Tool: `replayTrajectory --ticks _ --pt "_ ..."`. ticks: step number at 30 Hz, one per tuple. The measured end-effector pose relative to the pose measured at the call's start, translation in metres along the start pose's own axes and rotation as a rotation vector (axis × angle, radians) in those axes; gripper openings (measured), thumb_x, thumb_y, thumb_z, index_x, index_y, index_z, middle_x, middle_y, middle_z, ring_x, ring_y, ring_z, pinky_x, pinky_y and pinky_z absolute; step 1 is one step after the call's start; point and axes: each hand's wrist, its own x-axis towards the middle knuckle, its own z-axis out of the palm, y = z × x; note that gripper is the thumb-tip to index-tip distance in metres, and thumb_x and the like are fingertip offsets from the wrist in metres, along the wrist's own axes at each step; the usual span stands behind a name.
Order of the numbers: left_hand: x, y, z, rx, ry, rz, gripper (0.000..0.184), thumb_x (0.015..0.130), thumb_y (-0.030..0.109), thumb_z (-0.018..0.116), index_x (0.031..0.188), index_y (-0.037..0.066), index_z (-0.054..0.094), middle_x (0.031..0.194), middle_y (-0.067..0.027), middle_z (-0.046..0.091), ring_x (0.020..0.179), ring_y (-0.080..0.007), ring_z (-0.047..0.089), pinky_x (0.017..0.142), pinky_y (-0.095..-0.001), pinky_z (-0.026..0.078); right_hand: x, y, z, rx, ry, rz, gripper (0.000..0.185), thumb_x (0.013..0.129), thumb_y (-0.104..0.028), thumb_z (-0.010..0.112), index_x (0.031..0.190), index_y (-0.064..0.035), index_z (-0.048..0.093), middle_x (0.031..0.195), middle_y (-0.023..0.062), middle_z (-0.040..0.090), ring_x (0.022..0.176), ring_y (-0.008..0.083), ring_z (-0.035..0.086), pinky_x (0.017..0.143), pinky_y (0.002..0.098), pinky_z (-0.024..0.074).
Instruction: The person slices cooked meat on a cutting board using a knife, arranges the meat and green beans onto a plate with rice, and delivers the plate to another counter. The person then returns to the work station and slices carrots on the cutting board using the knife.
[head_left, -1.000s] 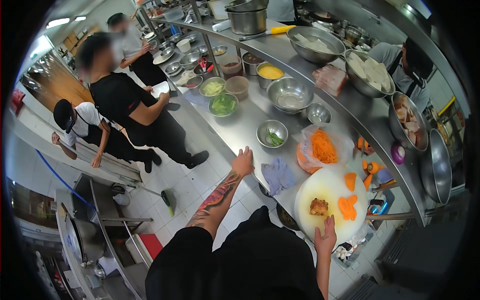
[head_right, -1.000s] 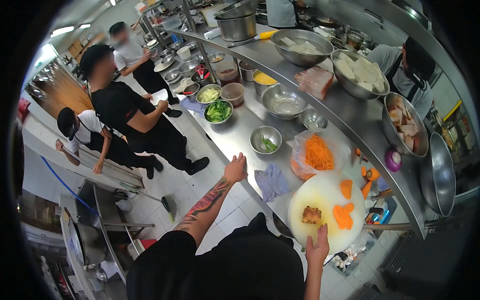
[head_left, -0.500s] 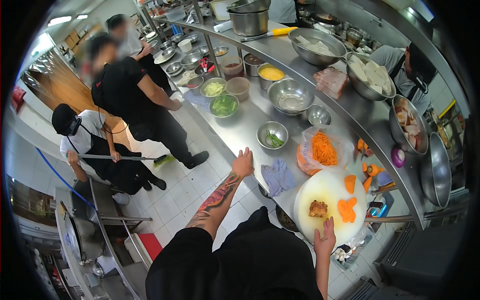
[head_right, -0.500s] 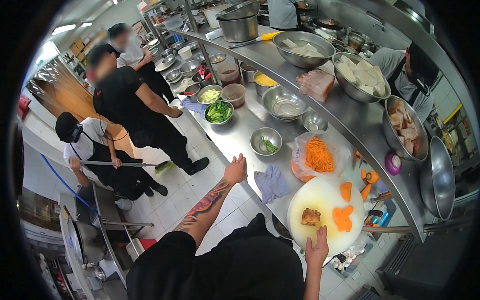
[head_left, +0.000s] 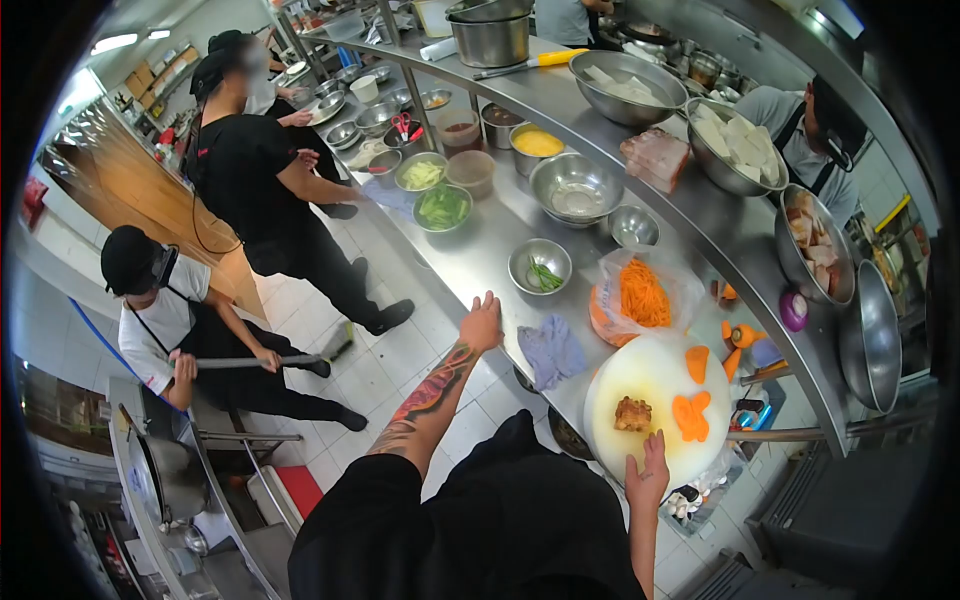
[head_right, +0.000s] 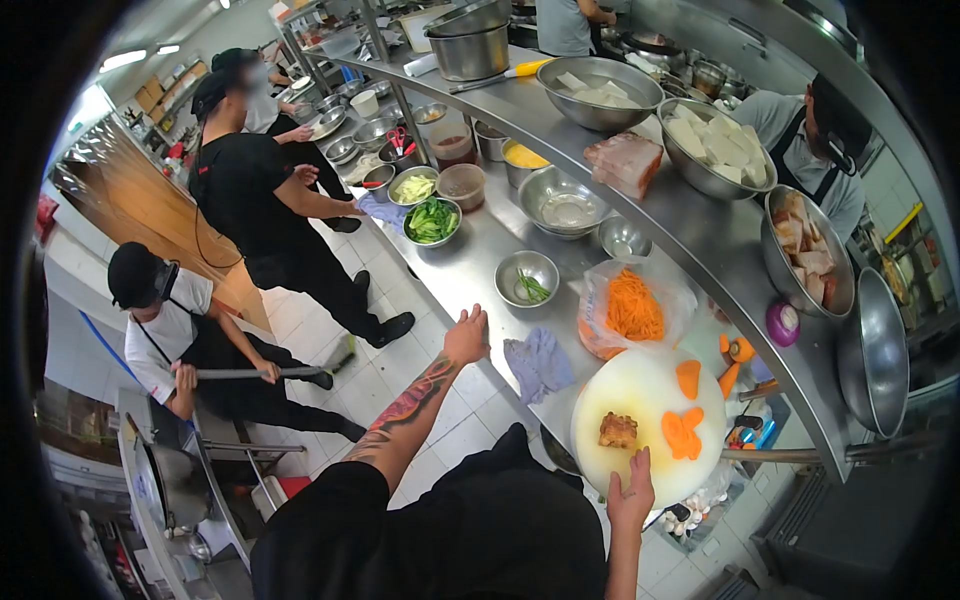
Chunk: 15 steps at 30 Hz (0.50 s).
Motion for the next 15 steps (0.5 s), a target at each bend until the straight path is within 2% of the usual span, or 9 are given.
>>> replayTrajectory --ticks 9,11,15 --pt "-0.0036 0.0021 -0.0064 -0.019 0.005 -0.001 0.089 0.079 0.028 0.085 0.153 0.008 0.039 0.168 -0.0147 0.031 0.149 -0.0441 0.038 0.114 -0.0481 0.048 0.0007 -0.0026 0.0009 0.023 -0.008 0.025 0.085 0.089 0.007 0.065 0.163 -0.0006 0.024 0.154 0.0330 0.045 0.145 0.0389 0.048 0.116 0.0435 0.0395" --pt "-0.0042 0.0023 -0.0075 -0.025 -0.001 0.001 0.089 0.079 0.028 0.085 0.153 0.008 0.040 0.168 -0.0153 0.031 0.149 -0.0443 0.037 0.114 -0.0477 0.048 0.0007 -0.0049 0.0027 -0.001 0.043 0.009 0.081 0.087 0.002 0.067 0.159 0.0042 0.030 0.147 0.0317 0.054 0.138 0.0370 0.056 0.113 0.0403 0.0439" --pt "-0.0028 0.0019 -0.0065 -0.031 -0.008 0.004 0.090 0.078 0.029 0.086 0.152 0.008 0.040 0.168 -0.0160 0.031 0.149 -0.0450 0.038 0.114 -0.0478 0.047 0.0004 -0.0013 0.0030 -0.031 0.041 -0.001 0.081 0.087 0.001 0.067 0.159 0.0044 0.030 0.147 0.0318 0.054 0.138 0.0370 0.056 0.113 0.0402 0.0438"
